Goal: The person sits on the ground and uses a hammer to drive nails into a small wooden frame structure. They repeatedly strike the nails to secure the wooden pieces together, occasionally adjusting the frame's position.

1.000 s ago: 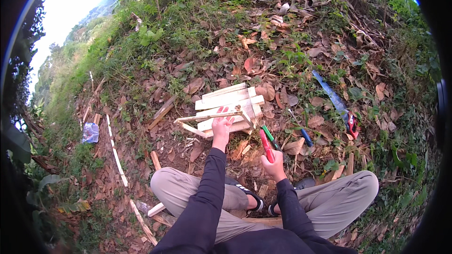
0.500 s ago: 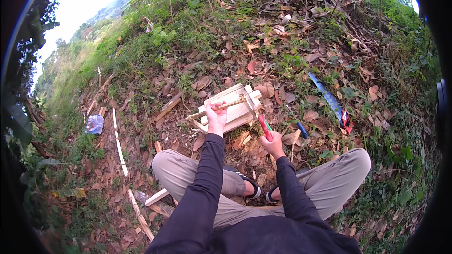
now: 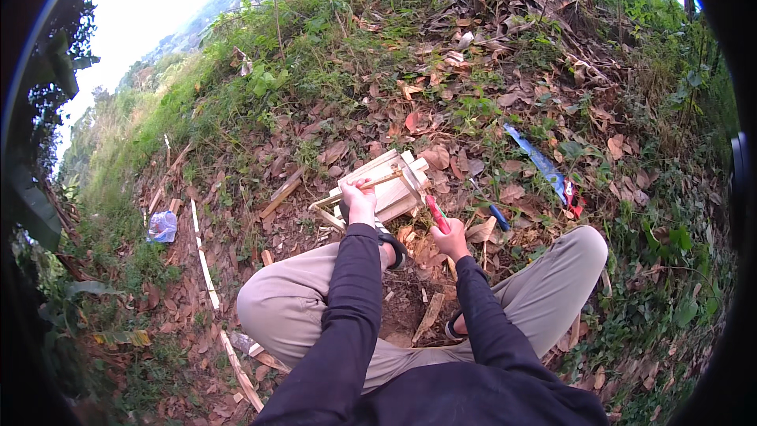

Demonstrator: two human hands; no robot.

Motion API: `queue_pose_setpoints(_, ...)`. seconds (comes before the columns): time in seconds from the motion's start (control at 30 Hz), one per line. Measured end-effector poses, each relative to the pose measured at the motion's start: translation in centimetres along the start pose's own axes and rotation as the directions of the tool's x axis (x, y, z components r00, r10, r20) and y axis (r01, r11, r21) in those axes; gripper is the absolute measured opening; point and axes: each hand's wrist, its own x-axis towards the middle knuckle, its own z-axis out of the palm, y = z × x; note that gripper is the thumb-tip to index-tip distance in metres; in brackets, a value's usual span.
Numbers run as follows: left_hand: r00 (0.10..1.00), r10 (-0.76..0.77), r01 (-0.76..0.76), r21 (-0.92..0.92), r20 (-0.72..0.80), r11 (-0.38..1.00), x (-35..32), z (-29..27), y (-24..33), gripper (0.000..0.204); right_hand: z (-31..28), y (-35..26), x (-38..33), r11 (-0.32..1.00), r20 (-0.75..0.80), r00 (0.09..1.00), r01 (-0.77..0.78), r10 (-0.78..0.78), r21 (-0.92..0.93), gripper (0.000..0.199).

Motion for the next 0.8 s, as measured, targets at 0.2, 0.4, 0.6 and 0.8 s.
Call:
queue_pose_setpoints(0.2, 0.989, 0.12, -0.12, 0.01, -0.087, 0.993, 0.1, 0.8, -0.5, 0.03, 0.6, -1.0, 0.1, 0.999, -0.01, 0.999, 0.049, -0.049, -0.007, 0.033)
queue_pose_setpoints(0.4, 0.909, 0.372, -0.384, -0.034, -0.191, 0.923, -4.6, -1.7, -2.6, 0.029, -0.1, -1.7, -0.9, 0.999, 0.059, 0.998, 0.034, -0.034, -0.009, 0.034)
queue_pose_setpoints(0.6, 0.873, 0.481, -0.487, 0.098, 0.08, 0.868, -7.8, -4.8, -4.8, 0.048, 0.3, 0.1, -2.2, 0.99, 0.139, 0.988, 0.082, -0.065, -0.119, 0.023)
queue_pose_setpoints(0.8, 0.852, 0.506, -0.514, 0.401, 0.135, 0.758, -8.3, -3.8, -7.2, 0.036, 1.7, -0.2, -2.7, 0.985, 0.14, 0.986, 0.113, -0.095, -0.131, 0.023)
